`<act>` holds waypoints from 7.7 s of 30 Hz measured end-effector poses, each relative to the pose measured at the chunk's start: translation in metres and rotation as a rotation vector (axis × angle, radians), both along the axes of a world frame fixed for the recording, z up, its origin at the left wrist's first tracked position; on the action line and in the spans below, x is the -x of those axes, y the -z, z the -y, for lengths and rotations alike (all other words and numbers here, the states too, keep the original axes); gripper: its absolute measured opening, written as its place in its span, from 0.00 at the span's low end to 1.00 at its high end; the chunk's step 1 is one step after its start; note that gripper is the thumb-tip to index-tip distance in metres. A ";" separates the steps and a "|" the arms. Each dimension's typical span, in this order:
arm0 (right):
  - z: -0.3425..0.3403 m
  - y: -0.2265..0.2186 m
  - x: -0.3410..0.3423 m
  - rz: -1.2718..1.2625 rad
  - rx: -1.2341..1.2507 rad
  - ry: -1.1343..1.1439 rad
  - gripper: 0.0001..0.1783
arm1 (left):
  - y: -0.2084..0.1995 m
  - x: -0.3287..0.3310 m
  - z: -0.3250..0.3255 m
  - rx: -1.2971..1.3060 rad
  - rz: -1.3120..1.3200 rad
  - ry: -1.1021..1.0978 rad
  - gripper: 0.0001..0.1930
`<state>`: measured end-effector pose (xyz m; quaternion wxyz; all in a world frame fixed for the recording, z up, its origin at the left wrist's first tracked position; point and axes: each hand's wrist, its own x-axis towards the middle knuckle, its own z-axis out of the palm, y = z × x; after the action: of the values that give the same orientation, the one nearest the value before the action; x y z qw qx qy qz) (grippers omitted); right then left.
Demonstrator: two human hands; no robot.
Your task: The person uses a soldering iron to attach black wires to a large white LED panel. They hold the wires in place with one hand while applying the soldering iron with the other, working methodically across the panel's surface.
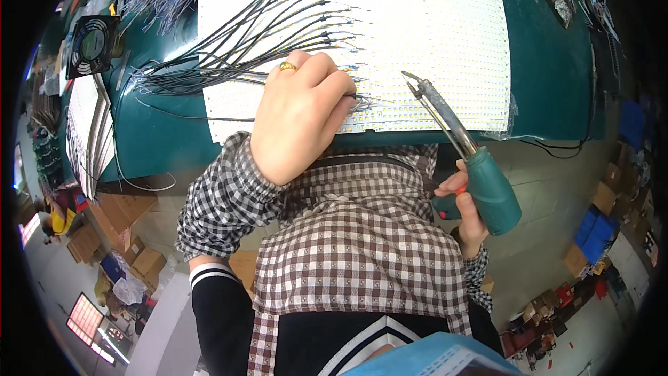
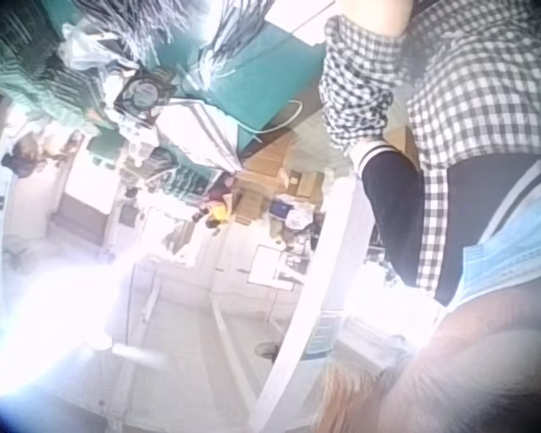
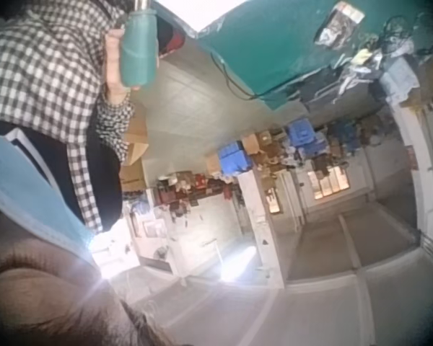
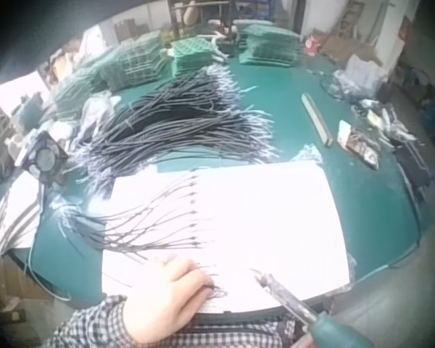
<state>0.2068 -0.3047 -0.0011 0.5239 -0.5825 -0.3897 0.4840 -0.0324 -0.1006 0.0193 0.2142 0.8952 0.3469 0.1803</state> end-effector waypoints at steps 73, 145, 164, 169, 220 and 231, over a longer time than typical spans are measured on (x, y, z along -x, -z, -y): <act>0.015 0.011 0.005 -0.047 0.138 0.019 0.32 | 0.025 -0.019 0.009 0.254 0.216 -0.207 0.06; 0.013 0.000 0.006 -0.053 0.100 0.002 0.36 | 0.021 -0.015 0.021 0.455 0.237 -0.294 0.04; 0.016 -0.002 0.008 0.012 0.157 0.012 0.21 | 0.024 -0.014 0.020 0.390 0.203 -0.255 0.04; 0.017 0.000 0.007 0.072 0.171 -0.019 0.21 | 0.025 -0.015 0.020 0.363 0.202 -0.252 0.04; -0.096 0.011 -0.136 -0.481 -0.273 0.225 0.27 | 0.017 0.149 0.061 0.181 0.197 -1.111 0.20; -0.106 0.015 -0.086 -0.576 -0.262 0.165 0.24 | -0.021 0.117 0.073 0.170 0.351 -1.263 0.30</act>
<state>0.2927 -0.1983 -0.0161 0.7205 -0.3791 -0.2359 0.5306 -0.1492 -0.1736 0.0400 0.1905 0.4570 0.7780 0.3866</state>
